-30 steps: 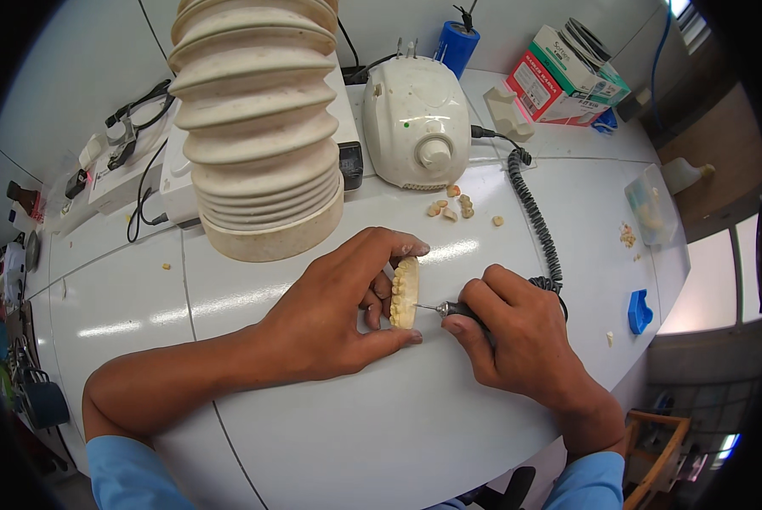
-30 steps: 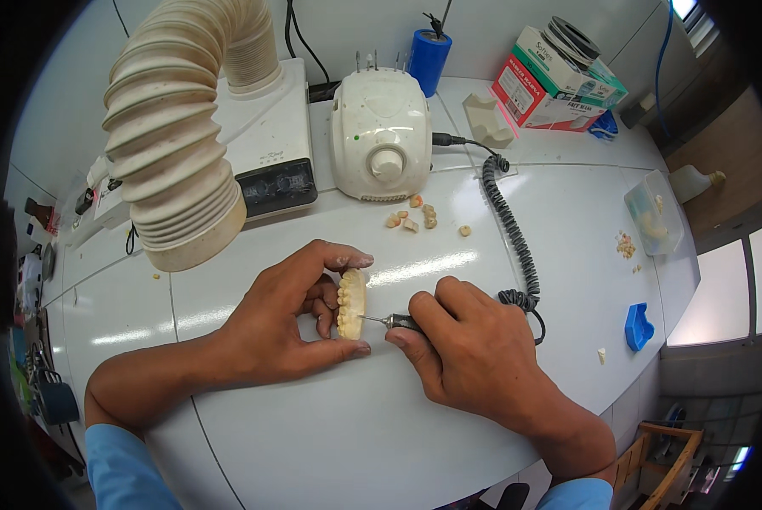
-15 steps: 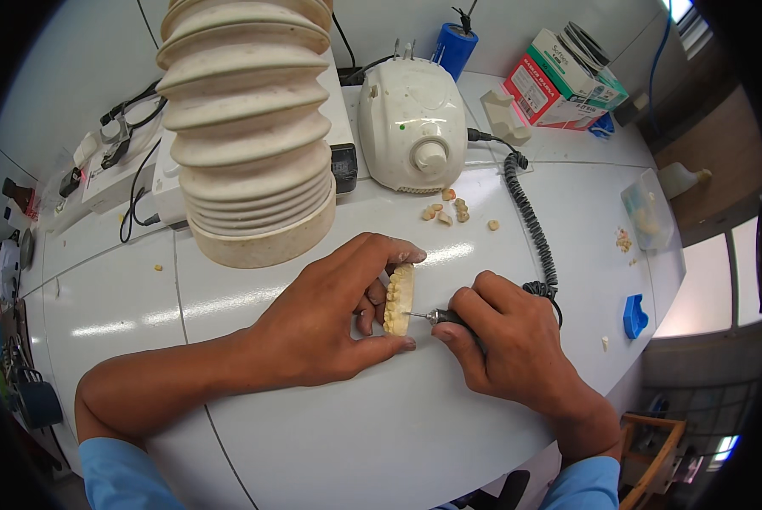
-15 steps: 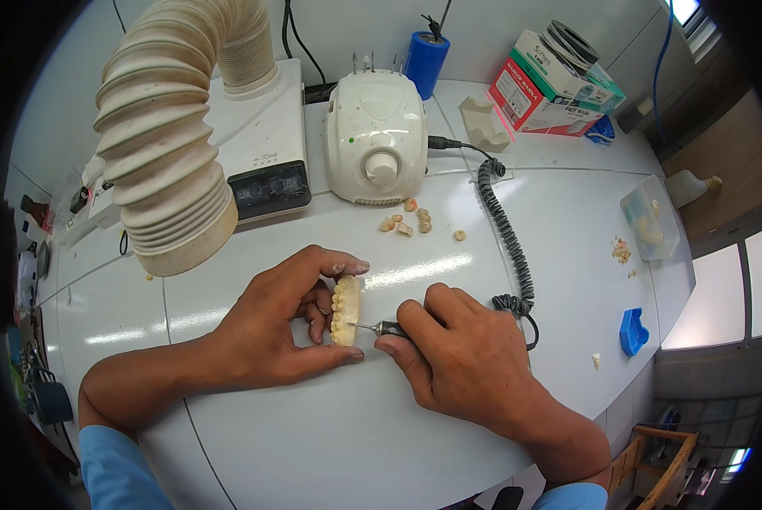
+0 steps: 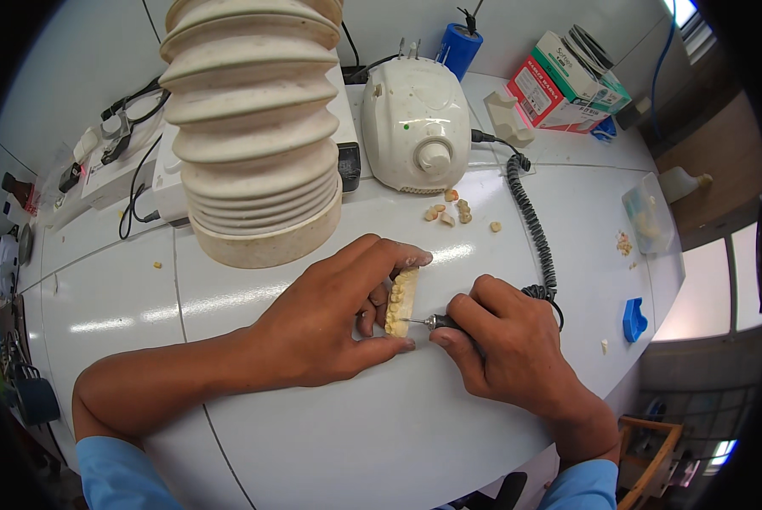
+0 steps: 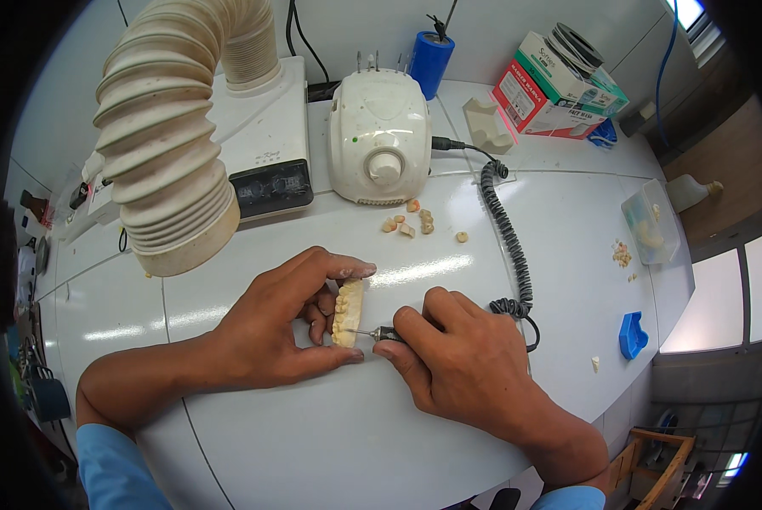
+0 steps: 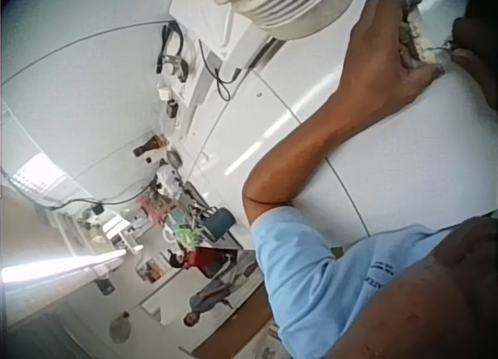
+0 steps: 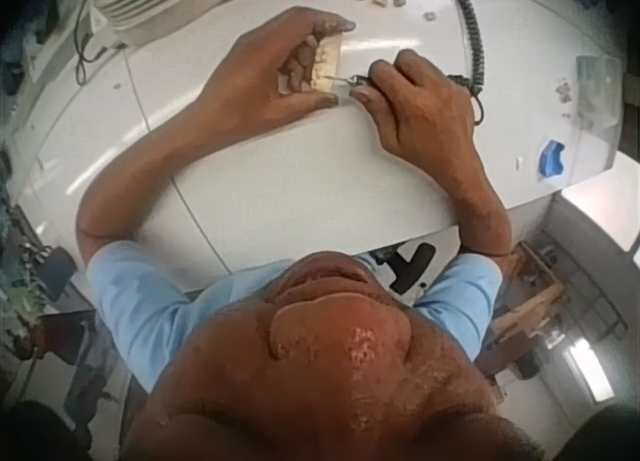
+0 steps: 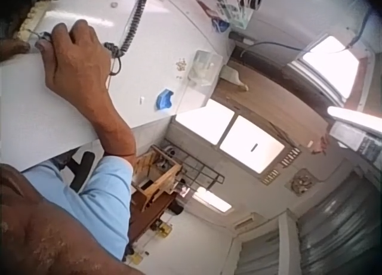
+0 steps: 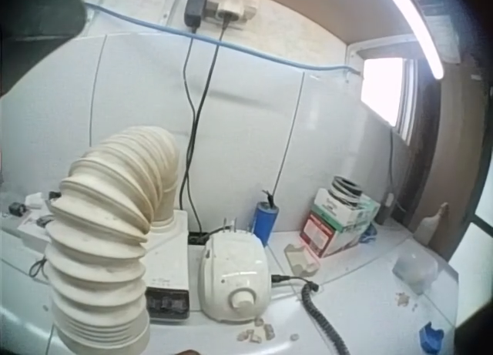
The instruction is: Refining a dental plaster model using a dental handpiece tool at a laboratory bench.
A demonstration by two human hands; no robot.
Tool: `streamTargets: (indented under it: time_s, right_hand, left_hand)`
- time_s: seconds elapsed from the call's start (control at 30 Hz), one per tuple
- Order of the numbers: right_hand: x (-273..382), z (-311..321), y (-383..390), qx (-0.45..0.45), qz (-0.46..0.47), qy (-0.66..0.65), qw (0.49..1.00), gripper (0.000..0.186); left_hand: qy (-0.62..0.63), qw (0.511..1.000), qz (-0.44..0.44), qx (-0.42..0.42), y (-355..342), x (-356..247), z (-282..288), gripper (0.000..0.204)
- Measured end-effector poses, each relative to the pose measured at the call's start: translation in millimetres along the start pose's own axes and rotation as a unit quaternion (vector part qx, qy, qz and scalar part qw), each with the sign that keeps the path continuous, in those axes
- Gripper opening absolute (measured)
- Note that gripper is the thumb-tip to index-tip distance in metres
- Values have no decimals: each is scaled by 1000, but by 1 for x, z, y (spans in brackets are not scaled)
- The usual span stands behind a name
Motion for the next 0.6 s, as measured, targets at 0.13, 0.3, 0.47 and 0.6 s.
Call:
streamTargets:
  time_s: [0.13,0.3,0.47,0.6]
  right_hand:
    - [-4,-1,0,2,-15,-1,1000,25]
    - [-3,-1,0,6,-4,-3,1000,25]
    - [-1,-1,0,9,1,-7,1000,25]
    - [-2,0,0,5,-1,-10,1000,25]
  left_hand:
    - [2,1000,-7,3,0,0,-1,79]
    - [5,1000,-1,9,0,0,-1,78]
    - [5,1000,-4,9,-1,0,-2,77]
    - [3,1000,-3,7,0,1,-1,77]
Point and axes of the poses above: each hand's wrist, its own y-axis away from the middle knuckle, its own z-axis out of the back of the hand, x = y × z, the point moved 10 cm from there along -y, towards the middle knuckle, and after that the axes turned 6 degrees about -z, right-handed, at the moved point
